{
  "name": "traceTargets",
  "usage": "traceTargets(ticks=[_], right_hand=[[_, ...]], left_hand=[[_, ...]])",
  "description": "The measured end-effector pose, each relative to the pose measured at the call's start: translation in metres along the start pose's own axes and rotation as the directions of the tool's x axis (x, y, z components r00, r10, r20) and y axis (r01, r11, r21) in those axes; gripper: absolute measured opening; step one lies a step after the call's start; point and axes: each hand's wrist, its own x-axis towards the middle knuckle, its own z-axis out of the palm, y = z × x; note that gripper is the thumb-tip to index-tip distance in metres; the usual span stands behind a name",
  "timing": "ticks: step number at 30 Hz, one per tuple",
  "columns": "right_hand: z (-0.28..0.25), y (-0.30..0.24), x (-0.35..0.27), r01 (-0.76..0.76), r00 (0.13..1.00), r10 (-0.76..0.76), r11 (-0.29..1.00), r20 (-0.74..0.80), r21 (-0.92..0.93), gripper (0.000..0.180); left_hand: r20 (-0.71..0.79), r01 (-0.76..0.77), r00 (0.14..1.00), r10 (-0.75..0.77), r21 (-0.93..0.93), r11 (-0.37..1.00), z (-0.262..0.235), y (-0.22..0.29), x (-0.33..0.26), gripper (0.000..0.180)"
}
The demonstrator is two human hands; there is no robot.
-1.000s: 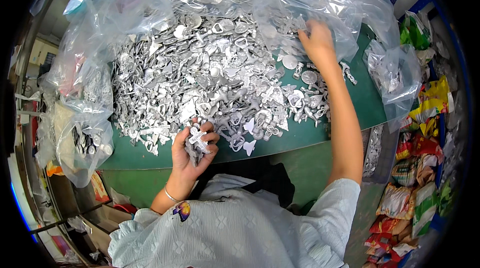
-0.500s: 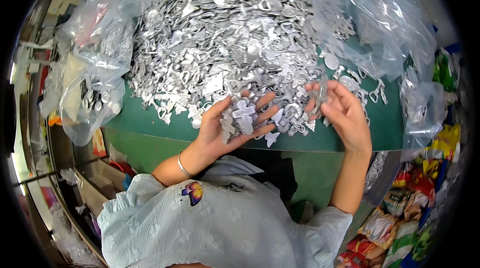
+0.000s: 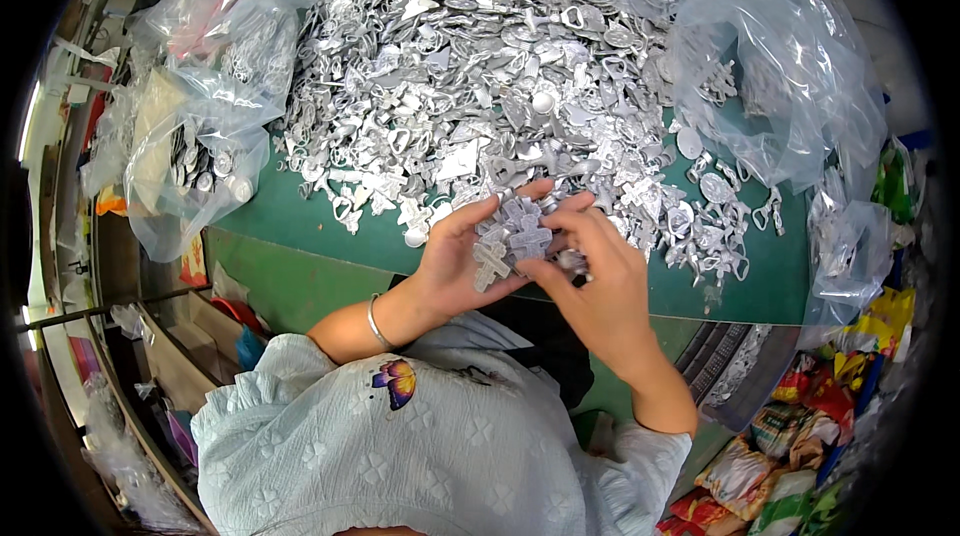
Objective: The person sorts through a large pile of small silver-colored cross-shaped decorative items, picking up individual pieces, turning them over, and collecting several in their hand.
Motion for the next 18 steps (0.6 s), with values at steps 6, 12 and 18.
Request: traceTargets(ticks=[6, 12, 18], right_hand=[[0.003, -0.005, -0.002, -0.244, 0.966, 0.258, 0.931, -0.017, 0.271, 0.017], [-0.001, 0.003, -0.001, -0.233, 0.932, 0.337, 0.841, -0.134, 0.488, 0.010], [-0.001, 0.004, 0.000, -0.257, 0.912, 0.404, 0.702, -0.074, 0.665, 0.010]], left_hand=[[0.013, 0.017, 1.000, -0.015, -0.115, 0.993, 0.004, 0.003, -0.004, 0.044], [0.022, 0.014, 1.000, -0.009, -0.230, 0.973, 0.010, 0.002, -0.001, 0.047], [0.056, 0.033, 0.998, -0.014, -0.355, 0.934, 0.009, 0.006, -0.003, 0.052]])
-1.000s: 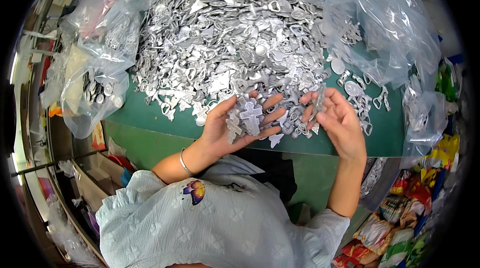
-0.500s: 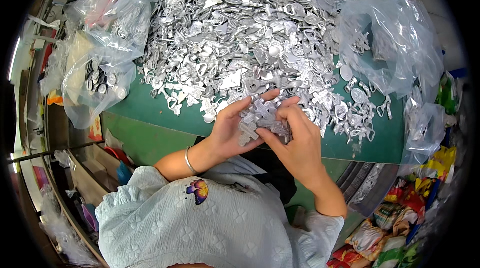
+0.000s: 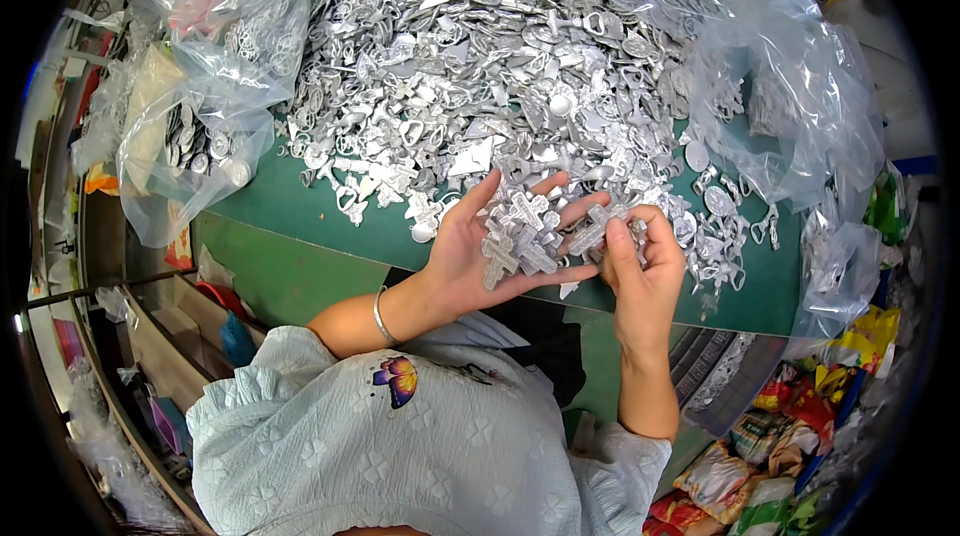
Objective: The person sorts through a large pile of small silver-colored cross-shaped decorative items, picking up individual pieces, turning them over, and collecting several in their hand.
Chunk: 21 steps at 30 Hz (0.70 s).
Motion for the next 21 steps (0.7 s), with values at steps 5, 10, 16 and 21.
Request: traceTargets(ticks=[5, 10, 16, 21], right_hand=[[0.003, 0.003, -0.004, 0.081, 0.993, -0.102, 0.946, -0.052, -0.314, 0.007], [0.002, -0.003, 0.003, 0.341, 0.923, -0.360, 0.611, 0.133, -0.714, 0.020], [-0.067, -0.028, 0.046, 0.187, 0.891, -0.416, 0.702, -0.182, -0.687, 0.023], [-0.135, -0.035, 0.139, 0.164, 0.814, -0.561, 0.470, -0.149, -0.867, 0.025]], left_hand=[[-0.045, 0.020, 0.999, -0.015, 0.113, 0.993, 0.000, 0.000, 0.002, 0.052], [-0.073, -0.011, 0.997, 0.026, 0.204, 0.979, -0.003, -0.001, 0.001, 0.043], [-0.151, -0.003, 0.988, 0.031, 0.183, 0.983, -0.014, -0.002, 0.001, 0.040], [-0.146, 0.017, 0.989, 0.007, 0.162, 0.987, -0.014, -0.003, 0.003, 0.042]])
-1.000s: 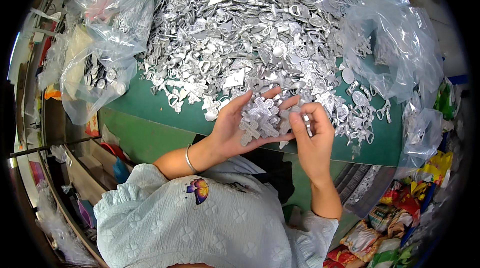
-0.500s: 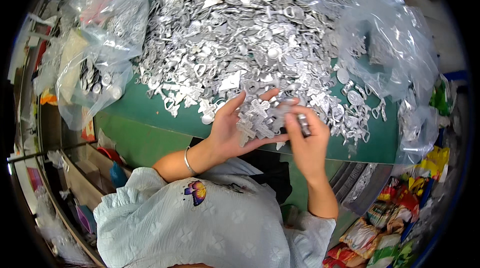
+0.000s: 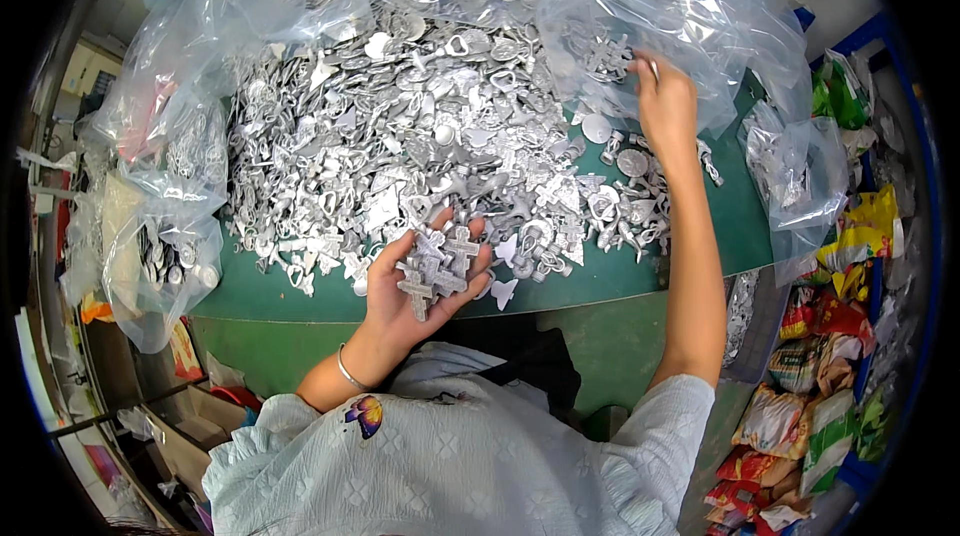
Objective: The person sorts through a large pile of small silver-colored cross-shaped decorative items, picking up individual pieces, turning them over, and collecting several in their hand.
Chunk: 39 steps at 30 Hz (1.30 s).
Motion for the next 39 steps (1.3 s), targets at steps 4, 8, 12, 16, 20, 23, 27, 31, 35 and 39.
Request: traceTargets(ticks=[4, 8, 12, 16, 20, 23, 27, 31, 35, 39], right_hand=[[0.027, 0.047, 0.043, 0.042, 0.998, -0.022, 0.925, 0.057, -0.378, 0.029], [0.039, 0.051, 0.052, 0.145, 0.980, -0.062, 0.869, 0.188, -0.473, 0.033], [0.035, 0.029, 0.053, 0.105, 0.943, 0.064, 0.874, 0.326, -0.474, 0.047], [0.027, 0.035, 0.048, 0.083, 0.931, 0.088, 0.894, 0.355, -0.440, 0.051], [0.015, 0.044, 0.048, 0.063, 0.909, 0.095, 0.931, 0.405, -0.359, 0.041], [0.008, 0.044, 0.047, 0.069, 0.931, 0.052, 0.947, 0.361, -0.314, 0.033], [0.004, 0.037, 0.041, 0.150, 0.956, -0.025, 0.899, 0.294, -0.412, 0.024], [-0.003, 0.041, 0.051, 0.192, 0.899, 0.037, 0.862, 0.436, -0.470, 0.018], [0.001, 0.031, 0.051, 0.257, 0.906, 0.015, 0.776, 0.423, -0.576, 0.019], [0.007, 0.025, 0.039, 0.362, 0.932, -0.287, 0.765, 0.221, -0.533, 0.020]], left_hand=[[-0.011, 0.003, 1.000, -0.003, 0.009, 1.000, -0.002, -0.001, 0.001, 0.043], [-0.022, -0.010, 1.000, 0.011, 0.029, 1.000, -0.004, 0.000, 0.000, 0.045], [-0.032, -0.021, 0.999, 0.023, 0.041, 0.999, -0.006, 0.003, 0.000, 0.044], [-0.040, -0.015, 0.999, 0.015, -0.008, 1.000, -0.006, 0.003, 0.002, 0.044], [-0.018, -0.012, 1.000, 0.012, -0.022, 1.000, -0.007, 0.003, 0.006, 0.043], [-0.020, -0.010, 1.000, 0.009, -0.054, 0.999, -0.008, 0.004, 0.007, 0.042], [-0.033, -0.023, 0.999, 0.021, -0.056, 0.998, -0.010, 0.005, 0.006, 0.042], [-0.047, -0.021, 0.999, 0.018, -0.057, 0.998, -0.009, 0.004, 0.007, 0.042], [-0.053, -0.022, 0.998, 0.019, -0.064, 0.998, -0.010, 0.003, 0.008, 0.043], [-0.063, -0.029, 0.998, 0.025, -0.068, 0.997, -0.010, 0.003, 0.008, 0.043]])
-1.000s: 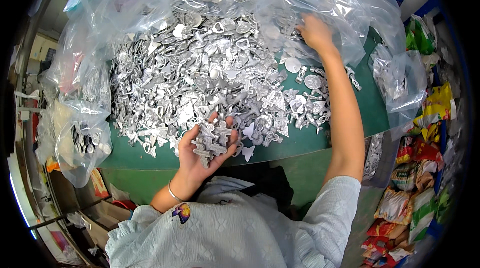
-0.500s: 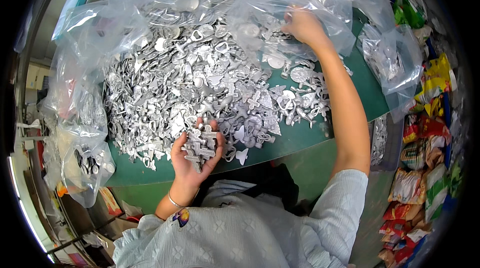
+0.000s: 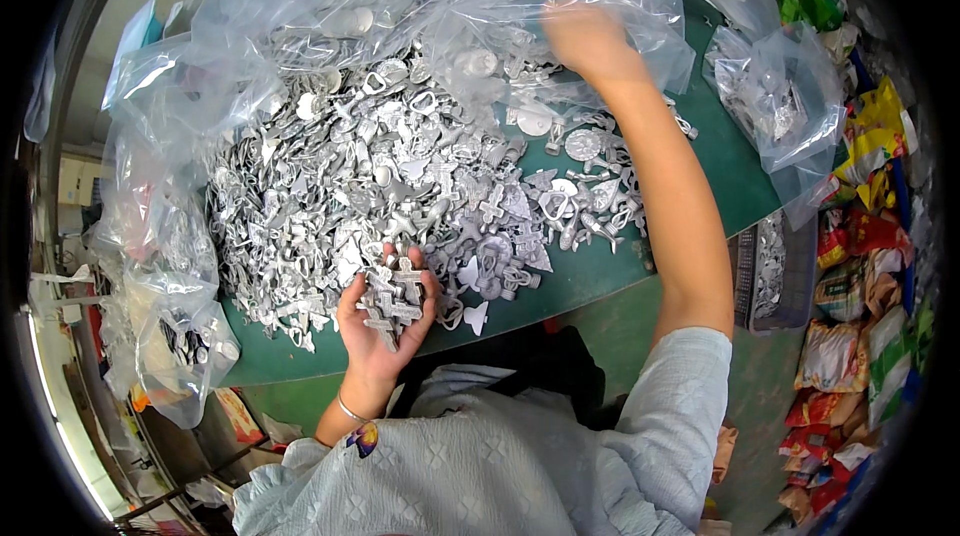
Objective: The person sorts through a large pile of small silver-colored cross-shaped decorative items, picking up individual pieces, turning them over, and collecting several in their hand.
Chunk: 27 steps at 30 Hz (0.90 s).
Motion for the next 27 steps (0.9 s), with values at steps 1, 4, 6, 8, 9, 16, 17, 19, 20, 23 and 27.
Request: traceTargets(ticks=[1, 4, 6, 8, 9, 16, 17, 19, 20, 23, 27], right_hand=[[-0.006, -0.003, 0.001, -0.034, 0.994, 0.038, 0.999, 0.100, -0.040, 0.020], [-0.021, -0.008, 0.006, -0.084, 0.950, 0.120, 0.988, 0.289, -0.132, 0.020], [-0.015, -0.008, 0.006, -0.080, 0.953, 0.119, 0.986, 0.278, -0.146, 0.019], [0.004, 0.008, 0.004, -0.030, 0.989, 0.036, 0.999, 0.142, -0.045, 0.018], [0.006, 0.007, 0.004, 0.006, 0.997, -0.007, 1.000, 0.072, 0.009, 0.017], [-0.010, 0.005, 0.001, -0.080, 0.965, 0.077, 0.997, 0.250, 0.003, 0.019], [0.000, 0.016, -0.008, -0.077, 0.988, 0.070, 0.996, 0.135, 0.046, 0.020], [0.003, 0.022, -0.013, -0.041, 0.999, 0.040, 0.997, 0.023, 0.059, 0.020], [0.004, 0.024, -0.014, -0.015, 1.000, 0.014, 0.999, 0.026, 0.033, 0.021], [0.000, 0.018, -0.005, -0.052, 0.977, 0.070, 0.994, 0.202, -0.093, 0.020], [-0.006, 0.013, 0.006, -0.188, 0.904, 0.253, 0.959, 0.345, -0.211, 0.033]], left_hand=[[0.001, 0.002, 1.000, -0.002, -0.006, 1.000, 0.001, 0.000, 0.000, 0.043], [0.009, 0.005, 1.000, -0.005, -0.020, 1.000, 0.003, -0.001, 0.000, 0.042], [0.024, 0.011, 1.000, -0.011, -0.020, 1.000, 0.004, -0.001, 0.000, 0.042], [0.034, 0.021, 0.999, -0.021, -0.006, 1.000, 0.004, -0.003, 0.002, 0.042], [0.036, 0.019, 0.999, -0.019, -0.001, 1.000, 0.003, -0.002, 0.002, 0.041], [0.027, 0.012, 1.000, -0.013, 0.007, 1.000, 0.003, -0.001, 0.001, 0.041], [0.030, 0.013, 0.999, -0.013, 0.008, 1.000, 0.003, -0.002, 0.001, 0.041], [0.038, 0.017, 0.999, -0.017, 0.001, 1.000, 0.001, -0.001, 0.002, 0.042], [0.043, 0.020, 0.999, -0.019, -0.005, 1.000, 0.001, -0.001, 0.002, 0.042], [0.048, 0.018, 0.999, -0.018, -0.001, 1.000, 0.001, -0.001, 0.002, 0.042], [0.043, 0.021, 0.999, -0.020, -0.012, 1.000, 0.002, -0.001, 0.001, 0.042]])
